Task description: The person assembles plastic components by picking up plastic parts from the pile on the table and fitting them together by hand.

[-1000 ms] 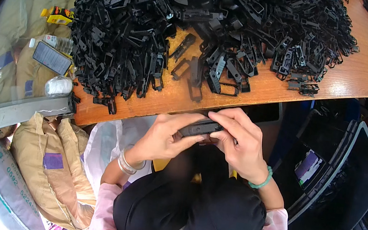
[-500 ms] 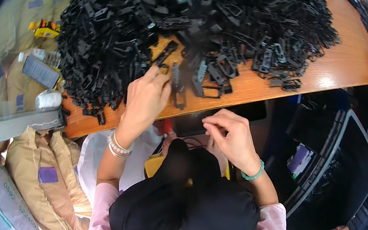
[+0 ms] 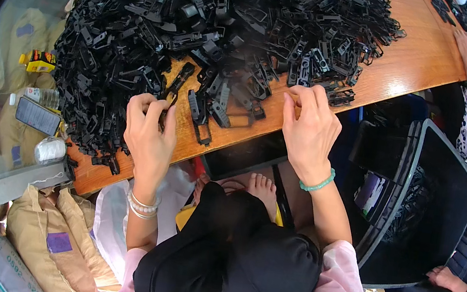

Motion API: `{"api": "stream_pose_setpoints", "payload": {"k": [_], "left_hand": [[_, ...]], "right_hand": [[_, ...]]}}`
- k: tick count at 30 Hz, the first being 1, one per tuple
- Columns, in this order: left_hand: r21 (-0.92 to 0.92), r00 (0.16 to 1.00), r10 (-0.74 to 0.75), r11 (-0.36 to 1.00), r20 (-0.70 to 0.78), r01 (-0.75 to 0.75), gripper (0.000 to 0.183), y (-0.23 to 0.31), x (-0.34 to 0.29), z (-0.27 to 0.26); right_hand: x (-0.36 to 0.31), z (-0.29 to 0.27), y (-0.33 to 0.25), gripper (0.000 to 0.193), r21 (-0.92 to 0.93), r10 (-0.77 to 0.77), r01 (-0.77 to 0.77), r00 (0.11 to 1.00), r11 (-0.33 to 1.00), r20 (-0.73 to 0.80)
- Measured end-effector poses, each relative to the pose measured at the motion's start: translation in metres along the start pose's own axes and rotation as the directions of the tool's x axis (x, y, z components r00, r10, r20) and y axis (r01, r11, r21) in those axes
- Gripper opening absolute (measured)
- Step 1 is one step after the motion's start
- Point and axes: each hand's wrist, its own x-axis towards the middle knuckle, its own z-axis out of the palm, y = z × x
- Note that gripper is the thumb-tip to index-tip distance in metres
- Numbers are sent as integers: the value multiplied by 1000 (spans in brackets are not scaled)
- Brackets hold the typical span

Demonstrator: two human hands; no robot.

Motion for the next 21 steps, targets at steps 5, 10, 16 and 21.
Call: {"api": "stream_pose_setpoints", "payload": {"k": [5,10,16,21], "left_hand": [[-408,981,187,892,-57,-194,18,23,-21,4],[-589,929,369,745,-28,-314,22,47,-44,32],[-631,842,538,646,-20,-428,20,57,-43,51],[-710,853,520,585,-43,-392,23,57,-37,57]], "right_hand": [[10,-6,7,36,-178,4,-7,1000,984,-22],[12,4,10,32,-238,-131,121,991,964,-26],[-15,15,1,30,40,-108,114,985,993,-132],[-18,23,4,27,242,-75,120,980,963,-186]]}}
